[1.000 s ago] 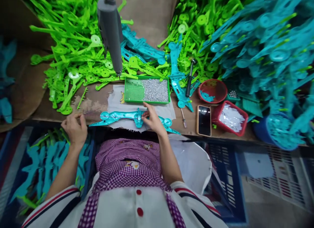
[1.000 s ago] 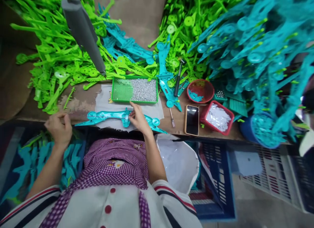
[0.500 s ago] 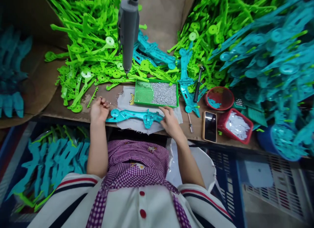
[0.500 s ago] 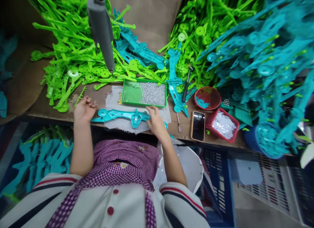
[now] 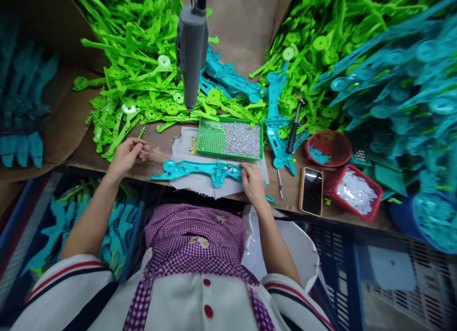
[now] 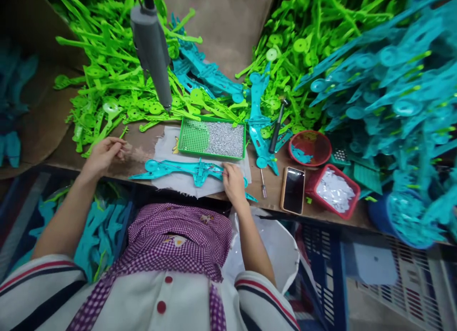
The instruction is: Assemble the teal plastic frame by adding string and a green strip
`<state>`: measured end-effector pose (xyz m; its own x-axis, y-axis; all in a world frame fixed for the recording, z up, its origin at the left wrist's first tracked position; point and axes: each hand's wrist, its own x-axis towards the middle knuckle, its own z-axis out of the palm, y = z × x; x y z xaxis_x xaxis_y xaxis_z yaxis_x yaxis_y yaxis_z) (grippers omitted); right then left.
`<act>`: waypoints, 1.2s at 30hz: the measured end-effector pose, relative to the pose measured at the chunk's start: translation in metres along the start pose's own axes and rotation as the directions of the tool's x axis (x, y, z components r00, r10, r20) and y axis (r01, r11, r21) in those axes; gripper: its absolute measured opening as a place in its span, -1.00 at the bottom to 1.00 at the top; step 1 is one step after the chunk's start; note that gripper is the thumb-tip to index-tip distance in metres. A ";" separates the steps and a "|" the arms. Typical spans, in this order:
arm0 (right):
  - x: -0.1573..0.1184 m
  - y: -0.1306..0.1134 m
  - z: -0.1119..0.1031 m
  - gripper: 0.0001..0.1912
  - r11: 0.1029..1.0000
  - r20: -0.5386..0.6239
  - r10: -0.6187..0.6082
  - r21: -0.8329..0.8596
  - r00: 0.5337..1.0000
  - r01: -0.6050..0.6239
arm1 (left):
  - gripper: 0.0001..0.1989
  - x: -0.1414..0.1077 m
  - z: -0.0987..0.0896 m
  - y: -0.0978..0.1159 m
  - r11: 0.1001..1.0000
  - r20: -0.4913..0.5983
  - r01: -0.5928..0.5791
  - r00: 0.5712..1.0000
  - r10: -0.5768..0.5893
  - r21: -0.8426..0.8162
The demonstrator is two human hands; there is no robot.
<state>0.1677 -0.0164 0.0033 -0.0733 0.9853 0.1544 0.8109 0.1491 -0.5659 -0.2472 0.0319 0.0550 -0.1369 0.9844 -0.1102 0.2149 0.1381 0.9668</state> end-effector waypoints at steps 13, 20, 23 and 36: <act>-0.002 0.006 0.003 -0.61 0.992 -0.094 0.103 -0.061 0.990 -0.109 | -0.67 0.014 -0.050 0.002 0.258 0.785 -0.781 0.609 0.115 0.568; 0.006 0.024 -0.013 -0.62 0.994 0.062 0.101 0.041 0.993 -0.104 | -0.71 -0.013 -0.039 -0.021 0.164 0.680 -0.704 0.710 0.184 0.691; 0.012 0.032 -0.029 -0.59 0.986 0.248 0.053 0.139 0.967 -0.089 | -0.69 -0.019 -0.033 -0.030 0.215 0.563 -0.613 0.787 0.253 0.760; -0.001 0.034 -0.049 -0.41 0.986 0.182 0.167 -0.056 0.969 -0.159 | -0.67 -0.023 -0.020 -0.031 0.270 0.237 -0.338 0.908 0.346 0.901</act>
<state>0.2233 -0.0162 0.0238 -0.0413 0.9949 -0.0923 0.8437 -0.0148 -0.5366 -0.2697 0.0032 0.0324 0.1791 0.9672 0.1802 0.9760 -0.1977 0.0910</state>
